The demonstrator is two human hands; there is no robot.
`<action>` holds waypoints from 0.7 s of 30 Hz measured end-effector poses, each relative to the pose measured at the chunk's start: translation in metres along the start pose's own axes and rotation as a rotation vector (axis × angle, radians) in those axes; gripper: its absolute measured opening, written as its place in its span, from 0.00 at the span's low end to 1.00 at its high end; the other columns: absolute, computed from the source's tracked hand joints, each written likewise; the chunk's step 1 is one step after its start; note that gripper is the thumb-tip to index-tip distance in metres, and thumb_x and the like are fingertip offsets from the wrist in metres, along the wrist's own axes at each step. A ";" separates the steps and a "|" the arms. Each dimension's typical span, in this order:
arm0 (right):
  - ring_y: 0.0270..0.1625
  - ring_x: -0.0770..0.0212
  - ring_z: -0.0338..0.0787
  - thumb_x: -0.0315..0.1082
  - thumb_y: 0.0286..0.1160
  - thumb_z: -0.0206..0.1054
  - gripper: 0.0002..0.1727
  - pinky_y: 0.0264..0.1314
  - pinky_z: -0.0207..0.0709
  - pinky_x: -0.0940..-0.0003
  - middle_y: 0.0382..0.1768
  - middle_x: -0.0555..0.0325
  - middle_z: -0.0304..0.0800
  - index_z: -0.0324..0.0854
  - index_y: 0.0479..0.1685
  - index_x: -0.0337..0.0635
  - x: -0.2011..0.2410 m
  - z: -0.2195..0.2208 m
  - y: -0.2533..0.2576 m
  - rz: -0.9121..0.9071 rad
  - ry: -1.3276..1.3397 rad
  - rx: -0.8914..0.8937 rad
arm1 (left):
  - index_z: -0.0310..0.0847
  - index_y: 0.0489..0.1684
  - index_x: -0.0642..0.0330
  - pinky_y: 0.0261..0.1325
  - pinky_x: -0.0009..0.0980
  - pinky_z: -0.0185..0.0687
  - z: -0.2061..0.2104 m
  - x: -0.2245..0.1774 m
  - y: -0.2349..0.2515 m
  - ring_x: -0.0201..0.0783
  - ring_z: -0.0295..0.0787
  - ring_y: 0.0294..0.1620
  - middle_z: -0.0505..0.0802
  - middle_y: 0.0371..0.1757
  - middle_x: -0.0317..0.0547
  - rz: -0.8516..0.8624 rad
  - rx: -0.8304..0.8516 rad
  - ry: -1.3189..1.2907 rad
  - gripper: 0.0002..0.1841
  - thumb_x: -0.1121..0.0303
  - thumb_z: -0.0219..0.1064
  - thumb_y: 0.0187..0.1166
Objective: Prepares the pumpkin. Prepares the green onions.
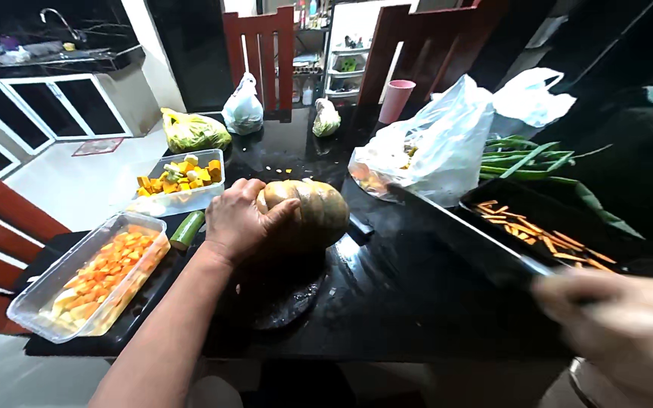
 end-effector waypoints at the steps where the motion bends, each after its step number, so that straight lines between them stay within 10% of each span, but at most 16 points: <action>1: 0.32 0.62 0.78 0.59 0.87 0.46 0.29 0.56 0.75 0.57 0.19 0.61 0.68 0.65 0.18 0.50 -0.010 0.010 0.012 0.010 -0.069 0.023 | 0.89 0.55 0.61 0.47 0.64 0.81 0.000 -0.002 0.001 0.60 0.91 0.49 0.92 0.50 0.58 -0.007 0.022 0.006 0.40 0.28 0.60 0.73; 7: 0.18 0.57 0.72 0.47 0.81 0.45 0.26 0.35 0.66 0.56 0.10 0.58 0.65 0.66 0.11 0.48 -0.117 0.058 -0.006 0.031 -0.299 0.318 | 0.85 0.58 0.61 0.54 0.67 0.77 0.003 -0.027 0.017 0.62 0.88 0.55 0.89 0.55 0.60 -0.083 0.271 0.149 0.38 0.31 0.68 0.70; 12: 0.23 0.51 0.80 0.45 0.68 0.55 0.19 0.39 0.68 0.49 0.12 0.56 0.72 0.71 0.12 0.46 -0.161 0.065 -0.032 0.142 -0.444 0.427 | 0.84 0.59 0.63 0.70 0.70 0.63 0.010 -0.052 0.027 0.61 0.82 0.67 0.88 0.60 0.59 -0.139 0.393 0.289 0.36 0.35 0.71 0.71; 21: 0.42 0.44 0.86 0.46 0.71 0.62 0.19 0.50 0.72 0.45 0.24 0.51 0.84 0.82 0.19 0.41 -0.178 0.073 -0.032 0.320 -0.505 0.437 | 0.84 0.71 0.44 0.68 0.70 0.63 0.021 -0.068 0.024 0.61 0.83 0.65 0.89 0.63 0.54 -0.039 0.363 0.234 0.27 0.46 0.62 0.74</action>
Point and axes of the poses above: each hand's wrist, its own y-axis towards the middle knuckle, its own z-axis out of the palm, x = y × z, the point moved 6 cm from there along y, towards the middle knuckle
